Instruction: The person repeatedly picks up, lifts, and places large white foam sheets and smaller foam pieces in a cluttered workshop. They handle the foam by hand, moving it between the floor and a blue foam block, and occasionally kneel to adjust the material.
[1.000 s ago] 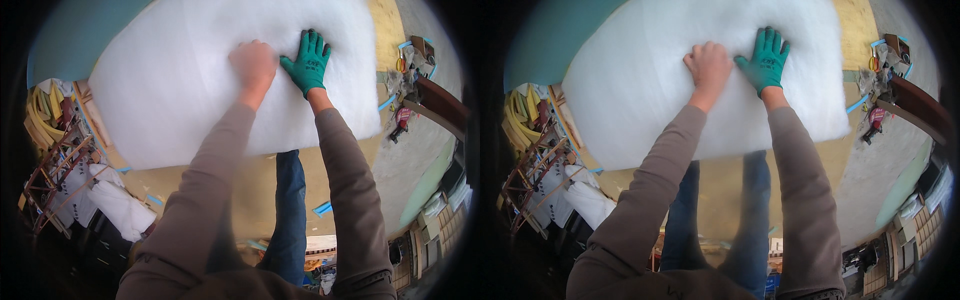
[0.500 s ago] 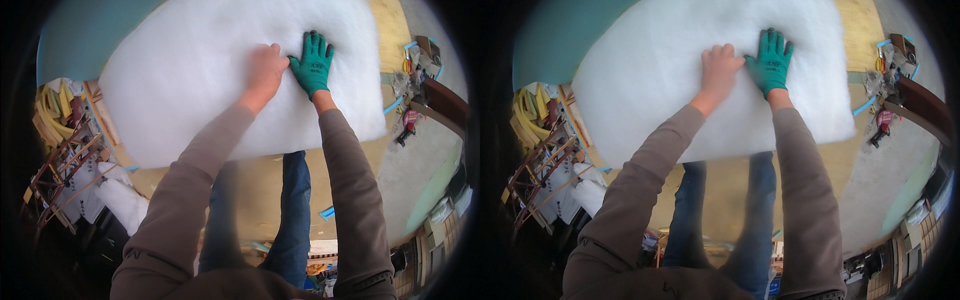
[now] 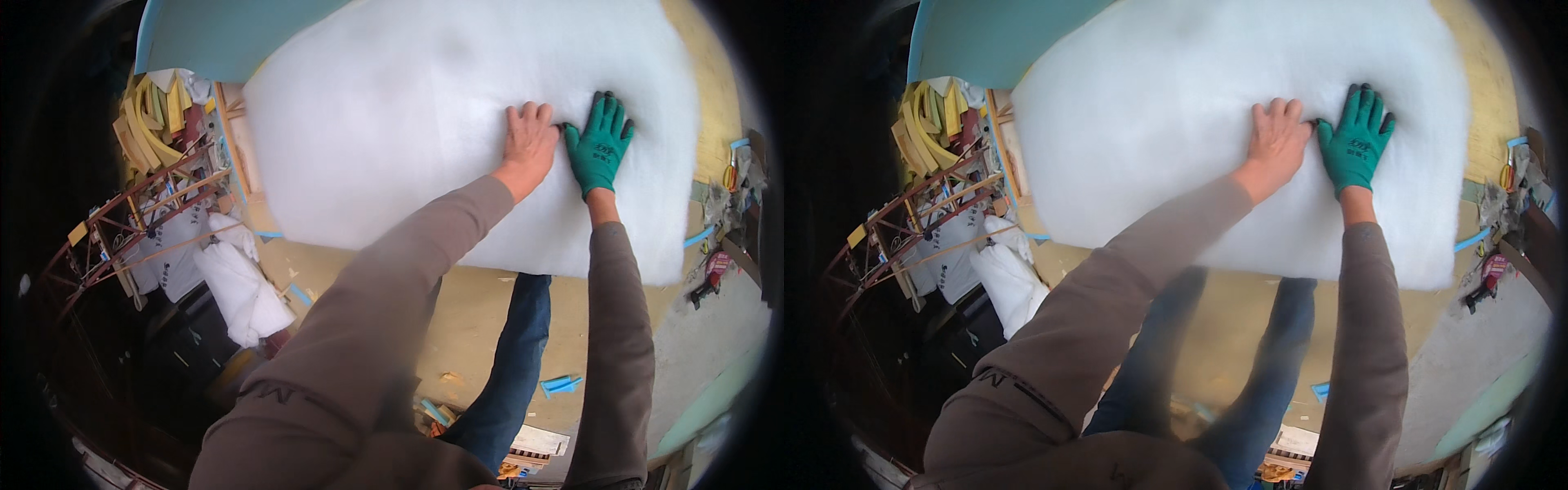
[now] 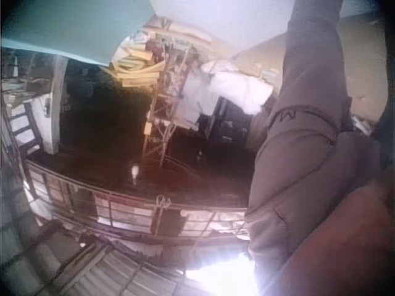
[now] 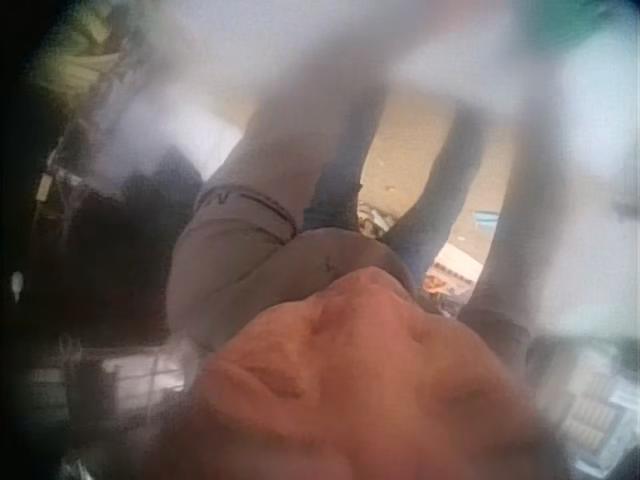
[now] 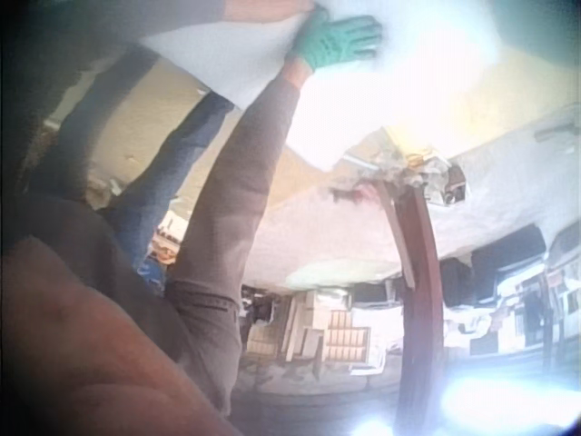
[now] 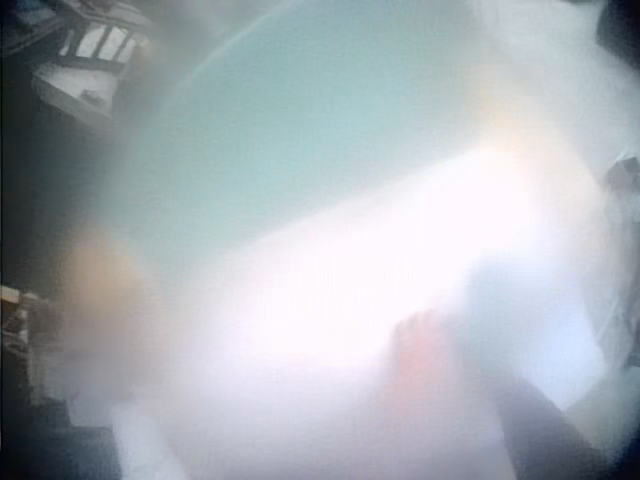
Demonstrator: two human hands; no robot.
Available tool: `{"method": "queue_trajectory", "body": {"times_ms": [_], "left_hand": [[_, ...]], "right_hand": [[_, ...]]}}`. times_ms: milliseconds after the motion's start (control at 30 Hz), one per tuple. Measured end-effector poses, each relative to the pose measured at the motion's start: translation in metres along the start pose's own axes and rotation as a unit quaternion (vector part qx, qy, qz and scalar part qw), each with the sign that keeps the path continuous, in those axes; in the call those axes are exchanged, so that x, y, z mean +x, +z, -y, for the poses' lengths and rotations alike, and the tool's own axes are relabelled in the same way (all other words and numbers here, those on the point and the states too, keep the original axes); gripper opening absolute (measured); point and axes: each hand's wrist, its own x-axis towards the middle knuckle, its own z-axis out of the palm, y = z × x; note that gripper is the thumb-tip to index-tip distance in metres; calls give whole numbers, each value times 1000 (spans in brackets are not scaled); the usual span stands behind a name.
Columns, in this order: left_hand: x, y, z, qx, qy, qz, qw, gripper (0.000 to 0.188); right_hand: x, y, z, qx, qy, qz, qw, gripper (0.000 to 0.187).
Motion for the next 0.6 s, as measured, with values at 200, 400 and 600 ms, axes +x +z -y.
{"method": "queue_trajectory", "body": {"times_ms": [200, 400, 600], "left_hand": [[4, 2, -5, -1, -9, -6, 1000, 17], [-75, -31, 30, -281, 41, -248, 926, 29], [-134, -30, 116, -242, -88, -265, 929, 52]], "right_hand": [[-3, 9, -8, 11, -25, -45, 999, 94], [6, -10, -25, 12, -38, -7, 999, 99], [18, -95, 40, 234, -16, -199, 952, 71]]}}
